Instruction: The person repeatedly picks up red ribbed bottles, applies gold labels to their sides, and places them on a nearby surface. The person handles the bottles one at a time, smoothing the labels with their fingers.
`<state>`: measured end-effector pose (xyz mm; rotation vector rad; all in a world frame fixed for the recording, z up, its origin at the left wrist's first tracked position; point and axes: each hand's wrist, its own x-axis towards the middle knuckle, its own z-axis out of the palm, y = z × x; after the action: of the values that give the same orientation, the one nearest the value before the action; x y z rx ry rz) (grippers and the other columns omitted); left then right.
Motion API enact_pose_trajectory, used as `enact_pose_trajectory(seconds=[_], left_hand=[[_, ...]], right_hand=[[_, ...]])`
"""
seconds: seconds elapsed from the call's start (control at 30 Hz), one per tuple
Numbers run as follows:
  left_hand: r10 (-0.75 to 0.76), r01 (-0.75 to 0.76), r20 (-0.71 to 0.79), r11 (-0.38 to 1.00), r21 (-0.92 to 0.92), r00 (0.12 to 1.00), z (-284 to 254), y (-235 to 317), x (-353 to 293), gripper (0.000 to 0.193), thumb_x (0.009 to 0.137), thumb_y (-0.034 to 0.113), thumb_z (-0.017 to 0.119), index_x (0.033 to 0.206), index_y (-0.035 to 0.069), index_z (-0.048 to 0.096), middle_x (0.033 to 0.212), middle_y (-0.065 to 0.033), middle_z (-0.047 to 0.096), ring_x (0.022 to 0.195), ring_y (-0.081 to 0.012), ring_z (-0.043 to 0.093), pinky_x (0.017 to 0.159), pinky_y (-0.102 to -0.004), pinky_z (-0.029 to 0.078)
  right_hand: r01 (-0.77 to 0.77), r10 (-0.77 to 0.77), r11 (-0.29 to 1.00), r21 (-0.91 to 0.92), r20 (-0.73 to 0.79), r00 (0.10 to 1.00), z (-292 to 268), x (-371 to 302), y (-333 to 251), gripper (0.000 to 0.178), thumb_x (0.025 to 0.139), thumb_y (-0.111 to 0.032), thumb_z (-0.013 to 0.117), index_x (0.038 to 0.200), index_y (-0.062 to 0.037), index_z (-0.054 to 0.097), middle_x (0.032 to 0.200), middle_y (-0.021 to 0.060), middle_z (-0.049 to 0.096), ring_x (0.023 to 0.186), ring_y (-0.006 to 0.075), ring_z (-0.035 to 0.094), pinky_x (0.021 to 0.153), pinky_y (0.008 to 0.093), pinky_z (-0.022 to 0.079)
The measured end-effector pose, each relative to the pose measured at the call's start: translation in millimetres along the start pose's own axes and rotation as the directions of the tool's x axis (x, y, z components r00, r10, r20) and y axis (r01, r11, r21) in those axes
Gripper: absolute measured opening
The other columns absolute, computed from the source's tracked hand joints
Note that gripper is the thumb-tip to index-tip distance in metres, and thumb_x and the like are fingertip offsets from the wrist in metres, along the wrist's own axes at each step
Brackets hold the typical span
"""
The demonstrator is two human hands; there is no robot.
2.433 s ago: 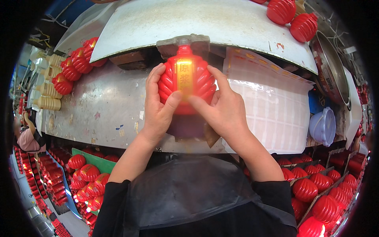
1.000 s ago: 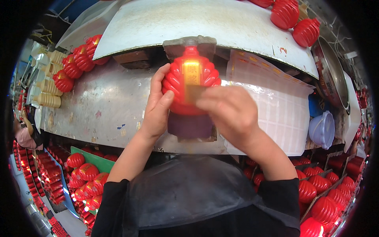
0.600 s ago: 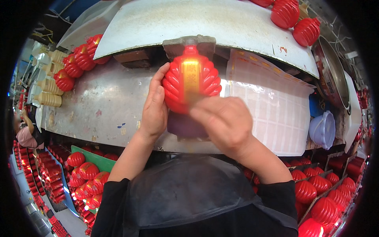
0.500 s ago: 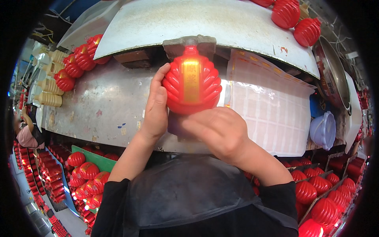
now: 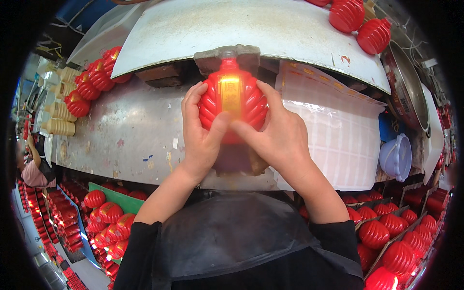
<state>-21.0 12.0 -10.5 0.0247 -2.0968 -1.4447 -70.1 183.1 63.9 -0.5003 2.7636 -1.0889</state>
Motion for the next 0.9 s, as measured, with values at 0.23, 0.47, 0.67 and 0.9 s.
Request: enact_pose_trajectory(seconds=[0.23, 0.47, 0.67, 0.9], left_hand=[[0.011, -0.012, 0.009, 1.000, 0.023, 1.000, -0.4, -2.4, -0.8, 0.066, 0.096, 0.026, 0.073, 0.150, 0.000, 0.046, 0.154, -0.0247, 0.043, 0.142, -0.0405, 0.045, 0.119, -0.0486, 0.037], [-0.098, 0.098, 0.040, 0.995, 0.014, 0.994, -10.7, 5.6, 10.1, 0.059, 0.096, 0.030, 0.073, 0.140, -0.001, 0.050, 0.142, -0.0238, 0.050, 0.130, -0.0397, 0.053, 0.111, -0.0481, 0.043], [-0.144, 0.138, 0.038, 0.981, 0.137, 0.989, -5.7, 12.4, 33.2, 0.058, 0.097, 0.036, 0.074, 0.134, -0.002, 0.051, 0.131, -0.0187, 0.051, 0.117, -0.0314, 0.056, 0.104, -0.0433, 0.046], [-0.127, 0.115, 0.058, 0.977, 0.178, 0.990, -5.4, 14.0, 35.0, 0.057, 0.099, 0.036, 0.072, 0.135, -0.002, 0.050, 0.129, -0.0175, 0.050, 0.117, -0.0282, 0.055, 0.105, -0.0401, 0.045]], right_hand=[[0.038, -0.040, 0.999, -0.030, -0.076, 0.996, 7.5, -0.7, 4.8, 0.089, 0.079, -0.038, 0.089, 0.153, -0.0065, 0.051, 0.065, 0.0031, 0.062, 0.059, 0.0131, 0.059, 0.058, 0.0291, 0.046], [-0.044, 0.043, 0.999, 0.030, 0.050, 0.998, -6.5, 1.5, -5.2, 0.088, 0.082, -0.051, 0.081, 0.151, -0.0032, 0.051, 0.100, 0.0238, 0.077, 0.090, 0.0401, 0.077, 0.078, 0.0442, 0.060], [-0.027, 0.029, 0.998, -0.060, 0.035, 0.999, -10.7, 7.9, -10.5, 0.086, 0.085, -0.048, 0.078, 0.151, 0.0000, 0.053, 0.086, 0.0222, 0.076, 0.083, 0.0375, 0.076, 0.074, 0.0429, 0.058], [-0.002, 0.003, 0.997, -0.073, 0.009, 1.000, -4.7, 7.6, -5.5, 0.086, 0.083, -0.047, 0.080, 0.149, 0.0017, 0.055, 0.081, 0.0225, 0.075, 0.079, 0.0387, 0.076, 0.072, 0.0431, 0.059]])
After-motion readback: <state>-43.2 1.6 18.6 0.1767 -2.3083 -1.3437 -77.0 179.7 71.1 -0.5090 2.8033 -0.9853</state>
